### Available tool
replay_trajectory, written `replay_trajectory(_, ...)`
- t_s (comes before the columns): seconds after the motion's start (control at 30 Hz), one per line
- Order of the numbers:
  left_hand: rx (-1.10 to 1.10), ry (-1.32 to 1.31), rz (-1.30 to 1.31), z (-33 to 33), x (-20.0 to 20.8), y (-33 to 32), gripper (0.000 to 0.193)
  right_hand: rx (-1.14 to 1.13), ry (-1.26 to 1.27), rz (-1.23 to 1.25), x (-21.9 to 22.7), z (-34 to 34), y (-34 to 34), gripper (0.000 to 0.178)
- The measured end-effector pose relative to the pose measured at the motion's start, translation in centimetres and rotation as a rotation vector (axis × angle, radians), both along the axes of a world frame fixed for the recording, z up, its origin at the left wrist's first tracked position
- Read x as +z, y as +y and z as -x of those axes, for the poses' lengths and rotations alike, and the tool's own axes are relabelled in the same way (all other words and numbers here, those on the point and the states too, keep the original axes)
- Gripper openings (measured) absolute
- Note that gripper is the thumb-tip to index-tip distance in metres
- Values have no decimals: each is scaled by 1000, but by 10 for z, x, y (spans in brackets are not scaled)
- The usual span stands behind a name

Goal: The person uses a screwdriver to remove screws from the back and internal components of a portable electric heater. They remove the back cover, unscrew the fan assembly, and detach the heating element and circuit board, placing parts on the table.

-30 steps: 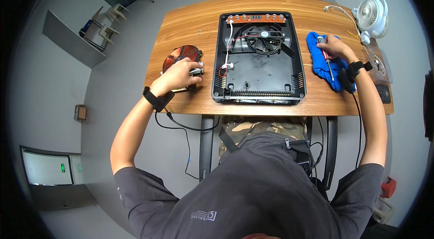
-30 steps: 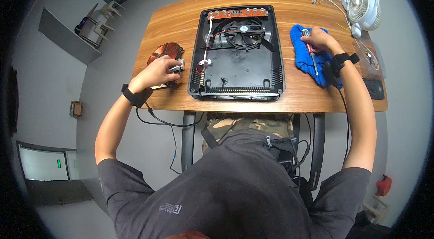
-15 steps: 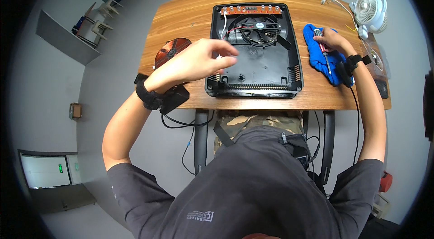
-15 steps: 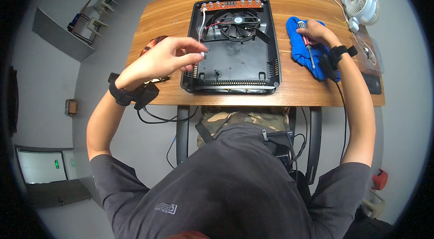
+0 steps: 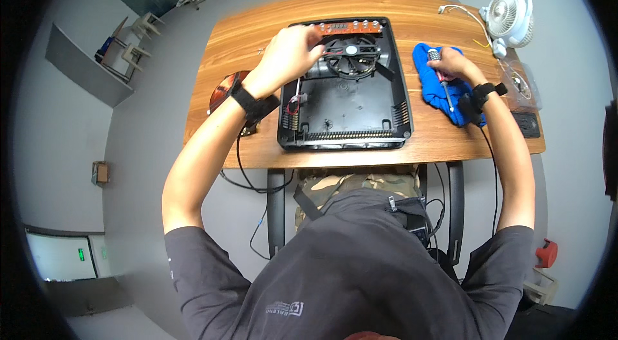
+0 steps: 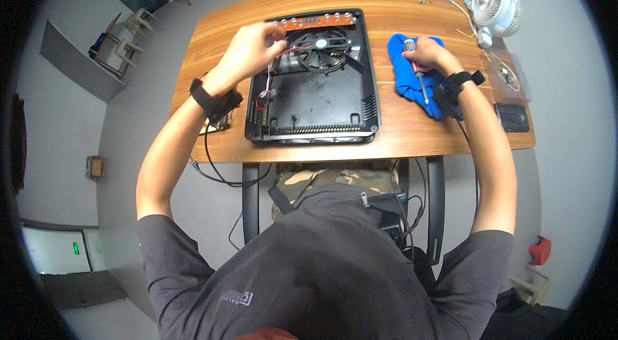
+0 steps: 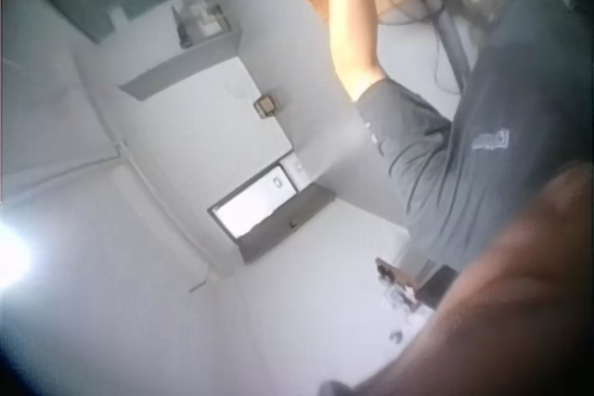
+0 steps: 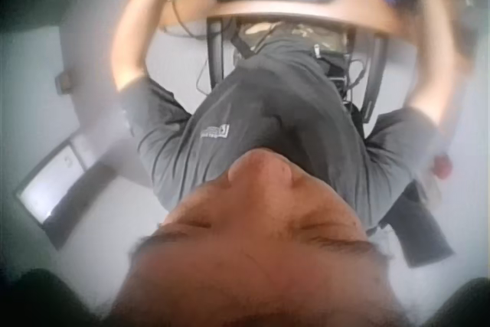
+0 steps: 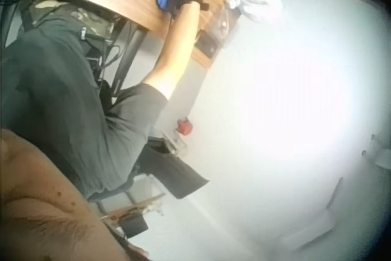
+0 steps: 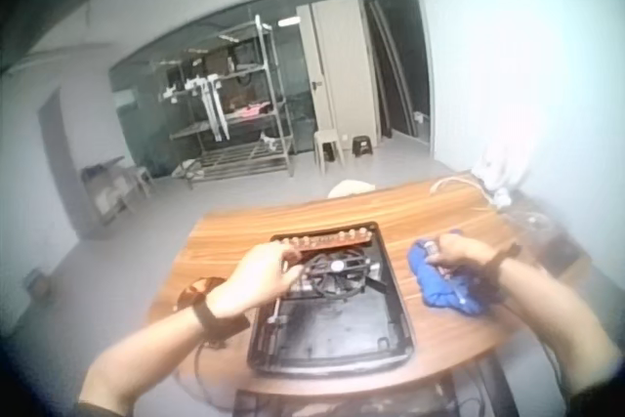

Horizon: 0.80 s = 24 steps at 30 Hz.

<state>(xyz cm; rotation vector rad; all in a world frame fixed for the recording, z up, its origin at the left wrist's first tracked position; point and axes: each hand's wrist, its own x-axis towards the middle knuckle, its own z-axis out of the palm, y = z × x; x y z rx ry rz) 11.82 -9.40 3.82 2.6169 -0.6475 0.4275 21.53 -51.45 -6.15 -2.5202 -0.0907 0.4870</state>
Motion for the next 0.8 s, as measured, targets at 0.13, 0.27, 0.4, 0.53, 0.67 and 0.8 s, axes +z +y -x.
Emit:
replay_trajectory(0.13,58,157,62,-8,-18,24,24,16,4,86,15,4,16,32)
replay_trajectory(0.27,65,226,104,5,-25,19,24,-48,16,39,18,3,6,25)
replay_trajectory(0.4,52,262,139,15,-40,28,26,-35,-132,45,23,6,3,27)
replay_trajectory(0.53,54,215,161,23,-55,35,28,-12,-226,-30,63,21,20,28)
replay_trajectory(0.67,23,209,123,22,-54,29,29,-30,-357,-230,116,51,42,23)
replay_trajectory(0.8,-3,244,63,13,-52,26,32,87,-600,-251,163,66,74,29)
